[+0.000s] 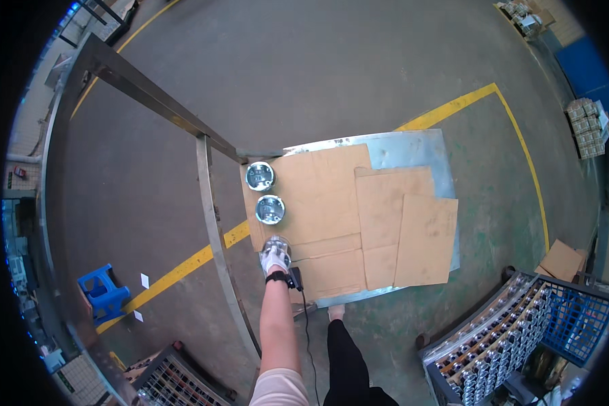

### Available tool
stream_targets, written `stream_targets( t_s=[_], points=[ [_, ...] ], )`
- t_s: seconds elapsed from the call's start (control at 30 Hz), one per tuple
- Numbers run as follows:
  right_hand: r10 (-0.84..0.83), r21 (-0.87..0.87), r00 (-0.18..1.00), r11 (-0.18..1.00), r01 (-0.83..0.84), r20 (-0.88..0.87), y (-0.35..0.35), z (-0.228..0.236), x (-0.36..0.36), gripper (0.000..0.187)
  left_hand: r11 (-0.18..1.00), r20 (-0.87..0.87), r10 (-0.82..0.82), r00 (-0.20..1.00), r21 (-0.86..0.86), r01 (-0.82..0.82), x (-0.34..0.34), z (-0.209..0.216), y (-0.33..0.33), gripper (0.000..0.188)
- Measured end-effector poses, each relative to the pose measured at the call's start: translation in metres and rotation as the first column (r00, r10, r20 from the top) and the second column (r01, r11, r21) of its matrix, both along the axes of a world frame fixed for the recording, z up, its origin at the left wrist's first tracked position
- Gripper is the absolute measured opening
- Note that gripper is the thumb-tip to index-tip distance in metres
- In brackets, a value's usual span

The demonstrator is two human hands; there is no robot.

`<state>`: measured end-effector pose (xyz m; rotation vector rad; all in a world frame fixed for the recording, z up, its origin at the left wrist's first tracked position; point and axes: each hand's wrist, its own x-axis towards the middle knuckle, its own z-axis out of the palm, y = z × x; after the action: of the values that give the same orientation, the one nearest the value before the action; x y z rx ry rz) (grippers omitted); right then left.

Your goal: Inspecting and sorting metal engine pistons in a warehouse environment.

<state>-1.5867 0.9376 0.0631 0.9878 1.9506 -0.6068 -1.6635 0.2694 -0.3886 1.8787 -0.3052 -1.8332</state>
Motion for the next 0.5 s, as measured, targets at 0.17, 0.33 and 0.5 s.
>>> stream_targets(
  t_s=[0.17, 0.33, 0.5],
  points=[
    [0.123, 0.025, 0.991, 0.992, -0.124, 0.046, -0.006, 0.001, -0.013, 0.026, 0.986, -0.007, 0.167, 0.986, 0.019, -0.167, -0.019, -0.014, -0.031, 0.056],
    [0.266, -0.008, 0.961, 0.964, -0.267, 0.077, -0.005, -0.004, -0.019, 0.026, 0.997, 0.032, -0.042, 0.999, -0.063, 0.044, 0.009, -0.043, -0.059, 0.056],
    [0.361, 0.004, 0.931, 0.932, -0.361, 0.065, 0.001, 0.010, 0.002, 0.027, 0.974, -0.338, -0.039, 0.940, -0.224, -0.040, -0.024, -0.036, 0.013, 0.029]
  ],
)
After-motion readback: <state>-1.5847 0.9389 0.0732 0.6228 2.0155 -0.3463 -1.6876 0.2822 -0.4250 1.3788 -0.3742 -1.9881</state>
